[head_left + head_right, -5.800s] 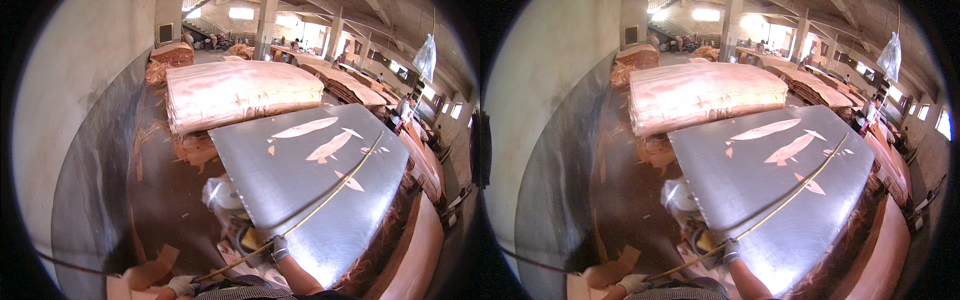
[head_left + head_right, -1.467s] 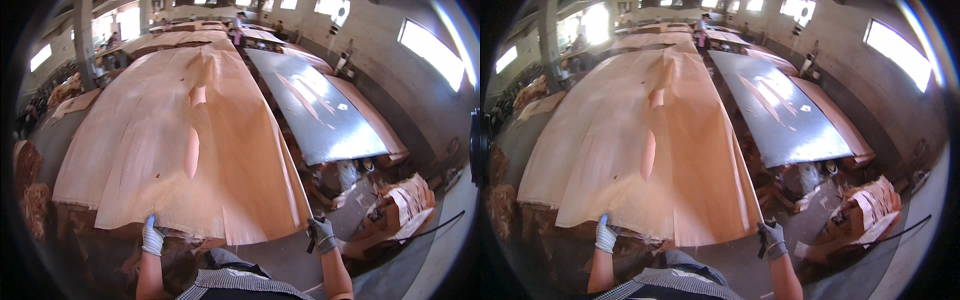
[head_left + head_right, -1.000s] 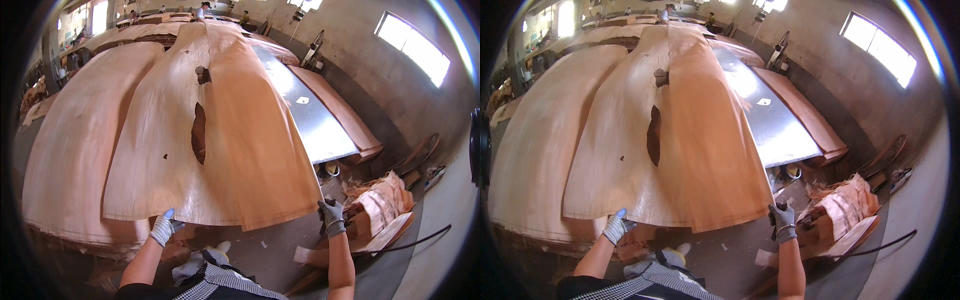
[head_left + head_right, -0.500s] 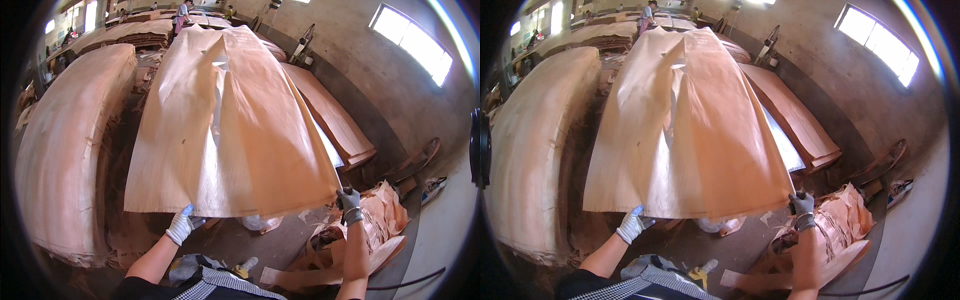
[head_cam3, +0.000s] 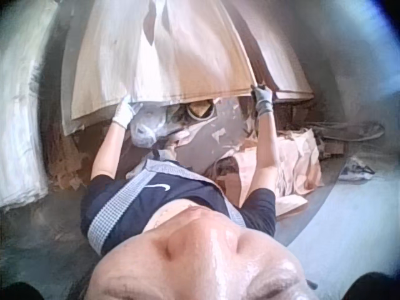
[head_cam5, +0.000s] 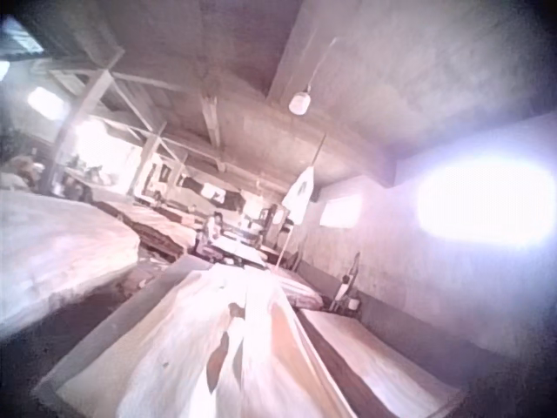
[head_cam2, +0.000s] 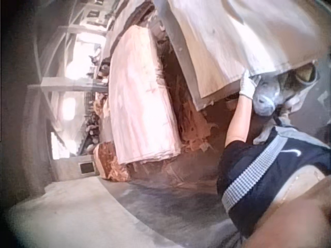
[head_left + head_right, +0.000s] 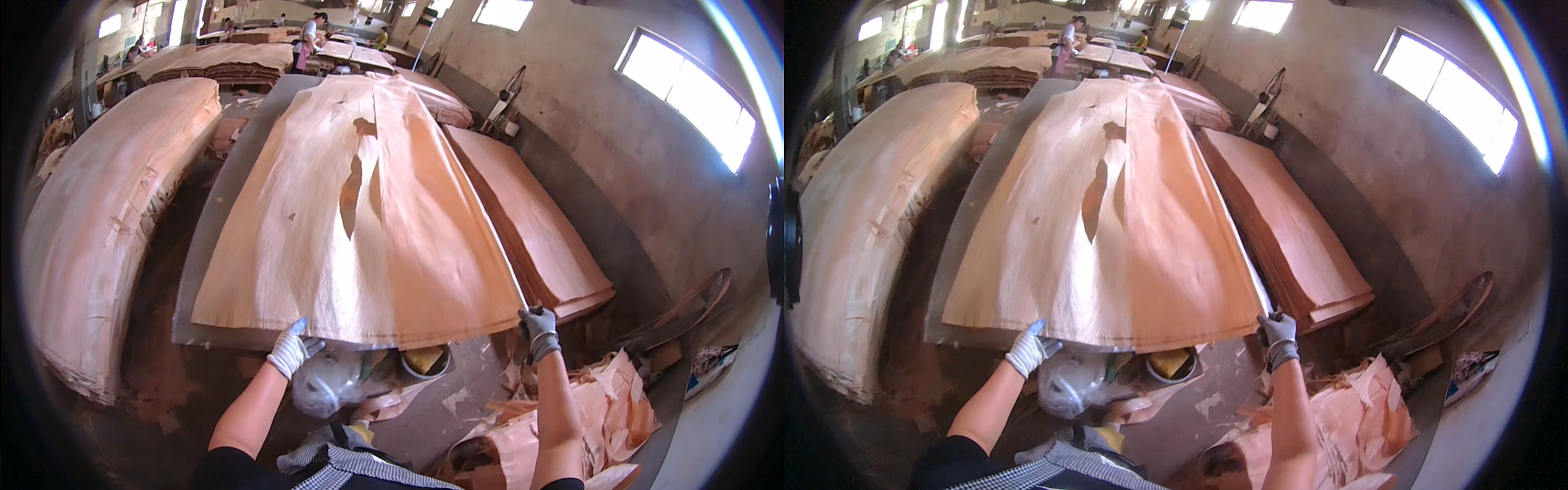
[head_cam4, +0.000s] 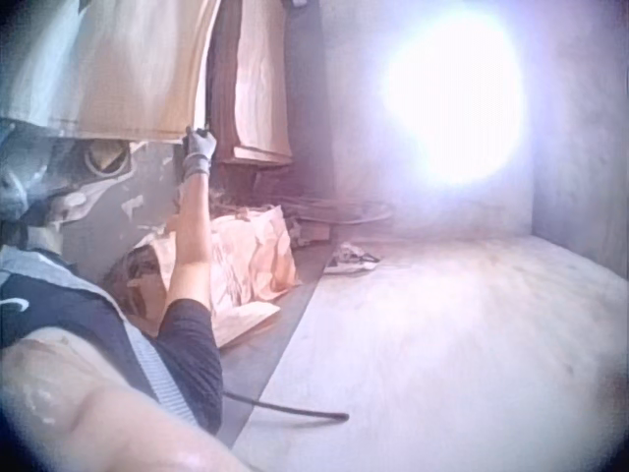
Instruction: The person sorts through wood veneer sheets, uses a stick to flip them, cuts pieces of tape and applies them to specific spots on the veneer, and stacks processed sheets on a nearby pile.
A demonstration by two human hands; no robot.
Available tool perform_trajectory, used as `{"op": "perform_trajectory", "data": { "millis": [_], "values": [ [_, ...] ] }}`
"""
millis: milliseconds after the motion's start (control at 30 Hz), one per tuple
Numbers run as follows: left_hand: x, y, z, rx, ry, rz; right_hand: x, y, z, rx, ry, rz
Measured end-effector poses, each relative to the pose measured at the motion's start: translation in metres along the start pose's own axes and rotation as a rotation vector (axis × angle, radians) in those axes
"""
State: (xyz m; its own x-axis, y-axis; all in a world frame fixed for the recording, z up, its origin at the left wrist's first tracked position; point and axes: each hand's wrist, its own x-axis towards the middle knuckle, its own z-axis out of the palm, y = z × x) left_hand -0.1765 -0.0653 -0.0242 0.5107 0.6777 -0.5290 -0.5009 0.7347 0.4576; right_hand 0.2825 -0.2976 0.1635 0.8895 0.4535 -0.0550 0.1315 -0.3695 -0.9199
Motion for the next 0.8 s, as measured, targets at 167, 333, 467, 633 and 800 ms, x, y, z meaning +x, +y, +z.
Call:
{"op": "perform_trajectory", "data": {
  "millis": [167,333,467,633,800],
  "values": [
    [0.034,-0.08,0.006,0.001,0.033,-0.074,0.042,0.052,-0.04,-0.016,-0.006,-0.016],
    [0.037,-0.152,0.012,-0.138,0.056,-0.192,0.067,0.1,-0.064,0.078,-0.1,0.042],
    [0.06,-0.175,0.043,-0.029,0.094,-0.15,0.114,0.121,-0.062,0.015,-0.114,0.009],
    [0.128,-0.194,0.081,-0.109,0.09,-0.138,0.19,0.109,-0.03,0.008,-0.157,0.051],
    [0.174,-0.204,0.086,-0.248,0.12,-0.222,0.237,0.117,-0.021,0.029,-0.249,0.09]
  ]
}}
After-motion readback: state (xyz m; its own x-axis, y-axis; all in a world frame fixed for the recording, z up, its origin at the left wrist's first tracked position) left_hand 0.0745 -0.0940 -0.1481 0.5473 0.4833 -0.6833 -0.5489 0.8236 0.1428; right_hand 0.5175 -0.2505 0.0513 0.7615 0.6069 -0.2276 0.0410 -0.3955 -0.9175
